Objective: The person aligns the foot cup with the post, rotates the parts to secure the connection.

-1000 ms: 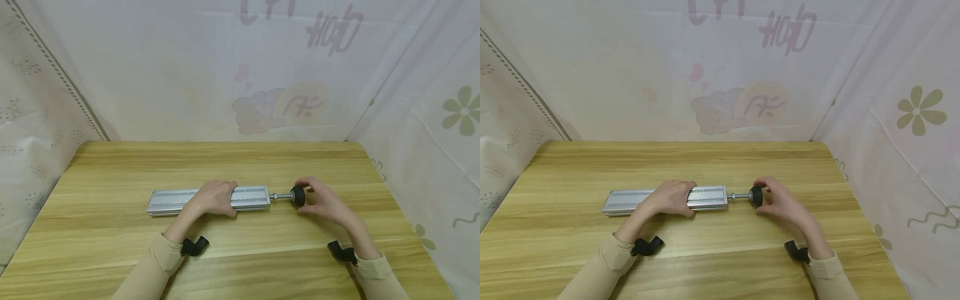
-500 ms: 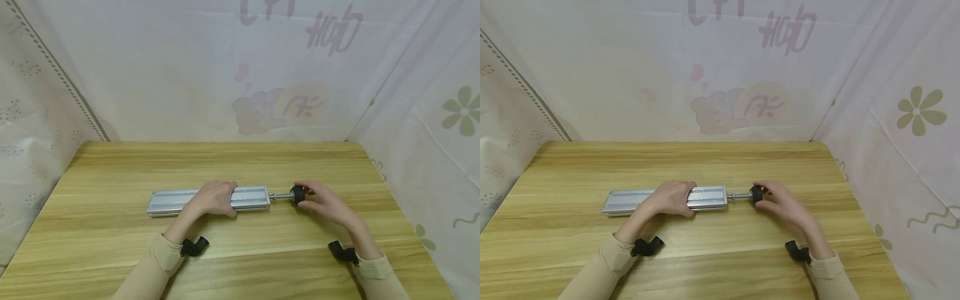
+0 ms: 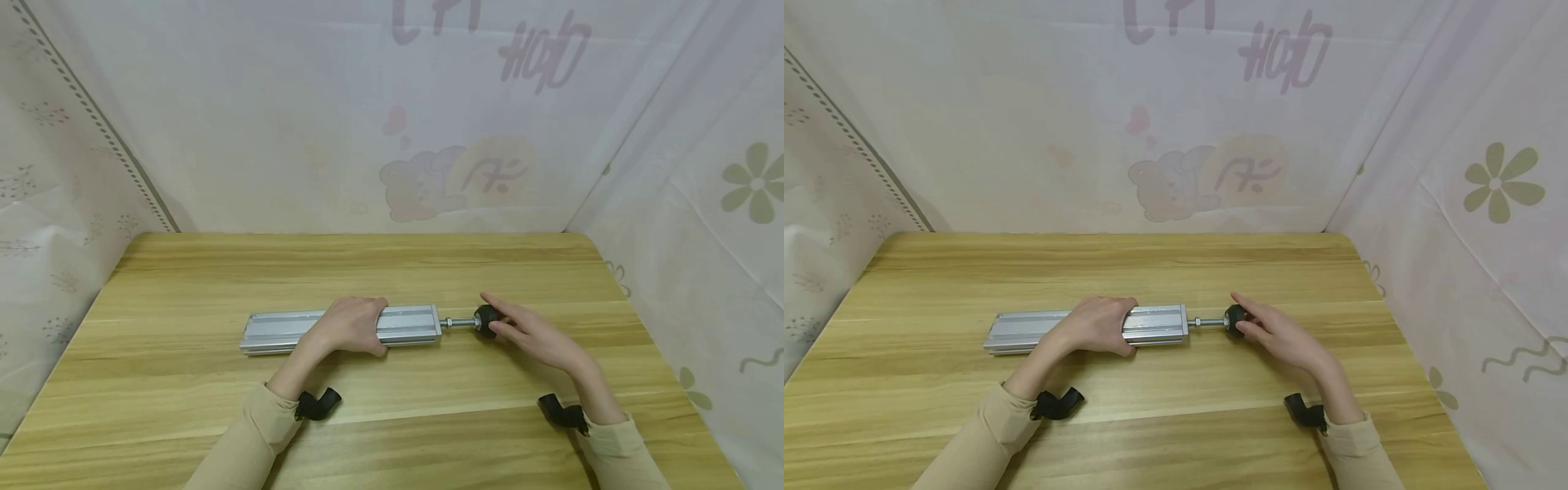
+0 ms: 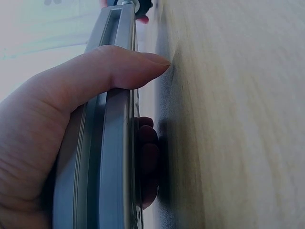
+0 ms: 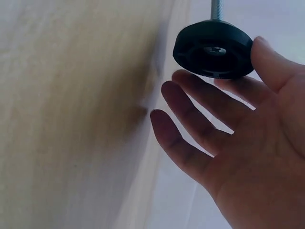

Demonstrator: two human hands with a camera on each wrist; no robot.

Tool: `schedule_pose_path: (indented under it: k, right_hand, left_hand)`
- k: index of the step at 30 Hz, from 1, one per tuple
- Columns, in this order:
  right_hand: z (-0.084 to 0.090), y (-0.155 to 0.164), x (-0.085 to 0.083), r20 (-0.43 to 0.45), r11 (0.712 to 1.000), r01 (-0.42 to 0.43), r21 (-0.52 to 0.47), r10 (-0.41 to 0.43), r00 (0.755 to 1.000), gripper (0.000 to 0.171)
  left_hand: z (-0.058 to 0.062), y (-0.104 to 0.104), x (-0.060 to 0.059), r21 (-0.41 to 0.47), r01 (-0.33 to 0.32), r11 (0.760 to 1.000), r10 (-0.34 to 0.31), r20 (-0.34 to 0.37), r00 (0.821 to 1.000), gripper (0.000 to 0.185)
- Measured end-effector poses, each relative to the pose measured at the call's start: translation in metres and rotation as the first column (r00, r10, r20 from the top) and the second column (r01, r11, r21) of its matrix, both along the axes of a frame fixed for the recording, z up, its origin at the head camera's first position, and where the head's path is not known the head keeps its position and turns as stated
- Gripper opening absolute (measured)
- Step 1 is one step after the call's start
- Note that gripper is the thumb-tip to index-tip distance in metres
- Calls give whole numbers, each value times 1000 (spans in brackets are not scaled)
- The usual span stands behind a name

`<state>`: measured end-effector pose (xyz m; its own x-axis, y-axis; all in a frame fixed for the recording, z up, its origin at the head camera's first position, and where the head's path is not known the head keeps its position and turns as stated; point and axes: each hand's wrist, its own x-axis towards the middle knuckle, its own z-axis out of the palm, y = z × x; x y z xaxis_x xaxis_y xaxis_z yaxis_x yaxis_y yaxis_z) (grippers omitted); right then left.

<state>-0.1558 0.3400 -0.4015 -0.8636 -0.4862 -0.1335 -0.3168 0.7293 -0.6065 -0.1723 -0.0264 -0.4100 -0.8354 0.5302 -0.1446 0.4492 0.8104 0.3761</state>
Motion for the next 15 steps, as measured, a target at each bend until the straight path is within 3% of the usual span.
schedule_pose_path:
  k: [3, 7, 15]
  right_hand:
    - [2, 0, 1, 4, 999, 19, -36, -19, 1000, 71]
    - [2, -2, 0, -58, 998, 14, -65, -18, 998, 81]
    - [-2, -6, -3, -164, 999, -6, -49, -3, 987, 72]
  left_hand:
    - [-1, 0, 0, 2, -2, 1000, 2, 3, 1000, 43]
    - [-1, 0, 0, -1, -4, 1000, 4, -2, 1000, 43]
    - [0, 0, 0, -4, -5, 1000, 5, 1, 1000, 44]
